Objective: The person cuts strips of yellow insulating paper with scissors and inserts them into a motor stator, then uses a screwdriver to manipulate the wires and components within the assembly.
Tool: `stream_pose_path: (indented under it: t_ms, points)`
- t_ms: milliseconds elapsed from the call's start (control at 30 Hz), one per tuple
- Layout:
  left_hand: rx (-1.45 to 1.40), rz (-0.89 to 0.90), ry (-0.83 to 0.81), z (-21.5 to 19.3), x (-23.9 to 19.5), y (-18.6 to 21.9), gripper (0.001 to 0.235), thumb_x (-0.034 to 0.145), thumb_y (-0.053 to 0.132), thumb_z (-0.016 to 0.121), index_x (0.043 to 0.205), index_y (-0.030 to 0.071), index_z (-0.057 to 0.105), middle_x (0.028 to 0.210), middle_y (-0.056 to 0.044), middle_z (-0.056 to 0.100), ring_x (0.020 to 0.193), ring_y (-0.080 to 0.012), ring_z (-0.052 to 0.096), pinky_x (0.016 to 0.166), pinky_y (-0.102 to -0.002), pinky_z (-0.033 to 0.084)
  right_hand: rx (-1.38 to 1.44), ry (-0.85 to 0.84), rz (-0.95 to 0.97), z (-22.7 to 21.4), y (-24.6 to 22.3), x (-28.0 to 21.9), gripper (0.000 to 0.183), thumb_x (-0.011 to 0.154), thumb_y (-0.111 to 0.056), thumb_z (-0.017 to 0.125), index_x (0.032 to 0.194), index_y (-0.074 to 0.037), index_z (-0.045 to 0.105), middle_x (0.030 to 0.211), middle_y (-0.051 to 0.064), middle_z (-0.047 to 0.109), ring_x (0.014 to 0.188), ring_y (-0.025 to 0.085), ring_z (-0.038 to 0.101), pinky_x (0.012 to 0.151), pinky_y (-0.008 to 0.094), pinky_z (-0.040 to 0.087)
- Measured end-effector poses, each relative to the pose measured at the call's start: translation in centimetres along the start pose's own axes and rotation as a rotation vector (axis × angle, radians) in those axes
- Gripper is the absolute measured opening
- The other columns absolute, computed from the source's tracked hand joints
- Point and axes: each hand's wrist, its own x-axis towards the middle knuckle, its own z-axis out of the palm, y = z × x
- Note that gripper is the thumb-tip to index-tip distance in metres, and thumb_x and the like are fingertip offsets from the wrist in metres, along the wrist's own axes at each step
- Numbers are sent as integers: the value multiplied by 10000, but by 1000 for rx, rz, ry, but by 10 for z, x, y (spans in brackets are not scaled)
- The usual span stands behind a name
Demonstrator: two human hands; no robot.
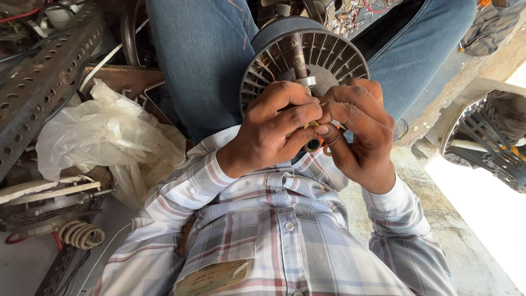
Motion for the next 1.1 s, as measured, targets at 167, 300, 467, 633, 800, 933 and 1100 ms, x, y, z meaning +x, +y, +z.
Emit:
stream_pose_path:
  t_ms: [167, 300, 467, 633, 800, 933, 1100]
  points:
    - [22, 11, -21, -2, 3, -1, 318, 980, 38, 843, 1200, 77, 615, 1100, -50, 574, 978, -188, 627, 837, -317, 543, 39, 35, -64, 4, 2, 4, 157, 872, -23, 717, 1013, 1, 653, 1098, 174, 674, 1003, 294, 582, 978, 397, 414]
    - [33, 29, -34, -4, 4, 1, 300, 984, 25, 843, 1167, 82, 612, 1082, -45, 557, 940, -179, 616, 816, -317, 527, 98, 50, -98, 7, 5, 6, 253, 714, 31, 599, 965, 51, 624, 1119, 252, 635, 1043, 363, 580, 969, 453, 462]
    - [-49, 85, -35, -15, 9, 4, 261, 933, 123, 678, 1153, 39, 566, 1120, -105, 561, 1016, -246, 619, 863, -371, 548, 135, 74, -180, 15, 14, 0, 233, 772, 17, 643, 1000, 58, 620, 1217, 250, 602, 1089, 357, 610, 949, 421, 530]
    - [-122, 190, 15, -13, 6, -4, 305, 1013, 169, 619, 1276, 34, 543, 1188, -143, 583, 1018, -231, 649, 846, -355, 575, 139, 107, -139, 22, 20, -14, 189, 929, 58, 725, 1087, 29, 627, 1312, 200, 615, 1082, 246, 662, 954, 319, 557]
    - [-49, 290, -58, -14, 8, -16, 369, 1037, 185, 654, 1351, 62, 504, 1198, -102, 593, 994, -229, 635, 885, -357, 555, 72, 175, -197, 27, 20, -18, 268, 960, 81, 757, 1167, 5, 605, 1254, 168, 614, 1119, 271, 641, 995, 323, 529]
    - [-18, 266, -93, -13, 12, -13, 437, 1013, 200, 665, 1384, 57, 486, 1092, -91, 561, 968, -221, 616, 873, -344, 541, 55, 225, -204, 30, 16, -16, 297, 943, 90, 761, 1163, -12, 590, 1208, 146, 620, 1102, 271, 650, 998, 330, 524]
    - [0, 319, -62, -10, 15, -20, 528, 890, 216, 724, 1334, 51, 491, 1085, -100, 554, 983, -242, 614, 890, -375, 544, 72, 265, -171, 36, 9, -17, 302, 907, 121, 700, 1153, -7, 581, 1217, 147, 609, 1060, 269, 632, 976, 319, 512]
